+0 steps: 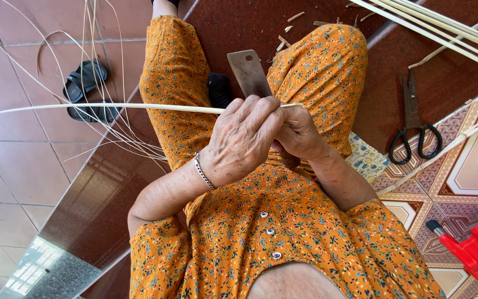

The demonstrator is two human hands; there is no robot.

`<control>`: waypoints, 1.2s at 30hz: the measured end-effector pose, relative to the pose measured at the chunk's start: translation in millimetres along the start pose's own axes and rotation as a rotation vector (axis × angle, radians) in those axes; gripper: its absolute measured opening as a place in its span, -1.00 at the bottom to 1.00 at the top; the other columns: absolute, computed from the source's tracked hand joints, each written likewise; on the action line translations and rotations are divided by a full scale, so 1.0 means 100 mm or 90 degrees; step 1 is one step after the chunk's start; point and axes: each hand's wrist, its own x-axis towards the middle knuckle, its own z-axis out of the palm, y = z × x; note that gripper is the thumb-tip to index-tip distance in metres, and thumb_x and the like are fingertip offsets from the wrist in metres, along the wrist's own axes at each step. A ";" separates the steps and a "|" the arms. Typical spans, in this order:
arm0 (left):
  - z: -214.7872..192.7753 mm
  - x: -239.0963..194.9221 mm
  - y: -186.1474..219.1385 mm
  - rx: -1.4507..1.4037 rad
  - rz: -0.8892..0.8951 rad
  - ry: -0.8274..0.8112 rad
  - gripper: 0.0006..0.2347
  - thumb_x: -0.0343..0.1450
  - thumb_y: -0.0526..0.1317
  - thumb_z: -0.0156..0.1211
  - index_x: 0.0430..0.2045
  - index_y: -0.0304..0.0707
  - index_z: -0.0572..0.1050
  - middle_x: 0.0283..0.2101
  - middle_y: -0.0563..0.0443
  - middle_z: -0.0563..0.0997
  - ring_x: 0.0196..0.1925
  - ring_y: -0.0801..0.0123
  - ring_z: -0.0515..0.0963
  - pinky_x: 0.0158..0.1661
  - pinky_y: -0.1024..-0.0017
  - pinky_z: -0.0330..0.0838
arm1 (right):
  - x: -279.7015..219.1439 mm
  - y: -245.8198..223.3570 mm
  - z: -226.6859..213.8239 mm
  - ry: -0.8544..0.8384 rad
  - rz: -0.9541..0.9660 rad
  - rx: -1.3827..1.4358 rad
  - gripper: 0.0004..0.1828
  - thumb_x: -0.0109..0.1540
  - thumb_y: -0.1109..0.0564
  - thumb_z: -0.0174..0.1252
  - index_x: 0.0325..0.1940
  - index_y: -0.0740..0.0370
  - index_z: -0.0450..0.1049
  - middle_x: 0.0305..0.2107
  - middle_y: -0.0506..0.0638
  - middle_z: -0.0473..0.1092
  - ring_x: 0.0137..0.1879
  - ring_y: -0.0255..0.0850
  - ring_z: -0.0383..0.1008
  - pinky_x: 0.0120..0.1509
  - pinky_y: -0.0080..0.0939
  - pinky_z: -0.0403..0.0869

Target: The person sits on the floor and uses a knife to split long bamboo strips into thinner strands. They hold the bamboo with one hand and shave or split it with the other, producing thin strips that accumulate on the floor.

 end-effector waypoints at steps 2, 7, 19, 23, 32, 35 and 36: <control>0.01 0.00 -0.02 -0.034 -0.009 -0.008 -0.66 0.31 -0.32 0.22 -0.03 -0.36 0.42 -0.02 -0.09 0.48 -0.08 0.20 0.54 -0.12 0.29 0.39 | 0.01 -0.01 -0.01 0.004 -0.008 -0.019 -0.73 0.46 0.18 0.05 -0.34 0.26 0.42 -0.59 -0.11 0.38 -0.51 -0.45 0.36 -0.48 -0.42 0.33; 0.03 0.00 -0.10 -0.095 -0.015 -0.011 -0.68 0.34 -0.38 0.19 -0.03 -0.33 0.40 -0.05 -0.08 0.49 -0.08 0.15 0.59 -0.05 0.28 0.49 | 0.08 -0.02 -0.01 -0.006 -0.038 -0.026 -0.75 0.45 0.18 0.08 -0.32 0.29 0.42 -0.46 -0.06 0.36 -0.49 -0.43 0.34 -0.47 -0.41 0.30; -0.39 -0.15 -0.05 -0.291 0.043 0.012 -0.80 0.53 -0.31 0.29 -0.06 -0.32 0.40 -0.06 -0.10 0.49 -0.09 0.13 0.58 -0.11 0.27 0.52 | 0.33 -0.24 -0.14 0.101 0.142 0.155 -0.82 0.44 0.14 -0.01 -0.02 0.28 0.45 -0.54 -0.08 0.34 -0.58 -0.43 0.24 -0.53 -0.42 0.30; -0.65 -0.16 -0.09 -0.269 0.037 0.019 -0.87 0.52 -0.30 0.25 -0.11 -0.31 0.49 -0.09 -0.13 0.50 -0.10 0.13 0.60 -0.15 0.30 0.53 | 0.53 -0.20 -0.23 0.086 0.099 0.215 -0.84 0.48 0.15 0.01 -0.02 0.29 0.45 -0.50 -0.04 0.36 -0.57 -0.37 0.25 -0.51 -0.35 0.34; -1.02 -0.36 0.10 -0.364 -0.109 0.372 -0.79 0.56 -0.12 0.16 -0.40 -0.24 0.46 -0.28 -0.05 0.52 -0.37 0.34 0.51 -0.35 0.43 0.46 | 0.79 -0.03 -0.67 0.133 0.099 0.345 -0.81 0.48 0.17 0.00 0.04 0.30 0.48 -0.50 -0.05 0.32 -0.58 -0.35 0.24 -0.53 -0.28 0.35; -1.11 -0.37 -0.20 -0.239 0.012 0.552 -0.79 0.51 -0.26 0.13 -0.57 -0.14 0.34 -0.46 0.12 0.54 -0.51 0.49 0.51 -0.53 0.56 0.38 | 0.84 0.03 -0.84 0.140 0.080 0.368 -0.85 0.52 0.17 0.00 0.01 0.28 0.45 -0.50 -0.05 0.31 -0.58 -0.34 0.24 -0.54 -0.28 0.34; -1.21 -0.43 -0.25 -0.341 0.025 0.606 -0.81 0.46 -0.33 0.17 -0.55 -0.14 0.33 -0.41 0.05 0.52 -0.50 0.54 0.45 -0.56 0.58 0.35 | 0.85 0.03 -0.88 0.139 0.076 0.390 -0.86 0.53 0.17 0.00 -0.02 0.26 0.44 -0.51 -0.05 0.31 -0.60 -0.34 0.24 -0.55 -0.30 0.34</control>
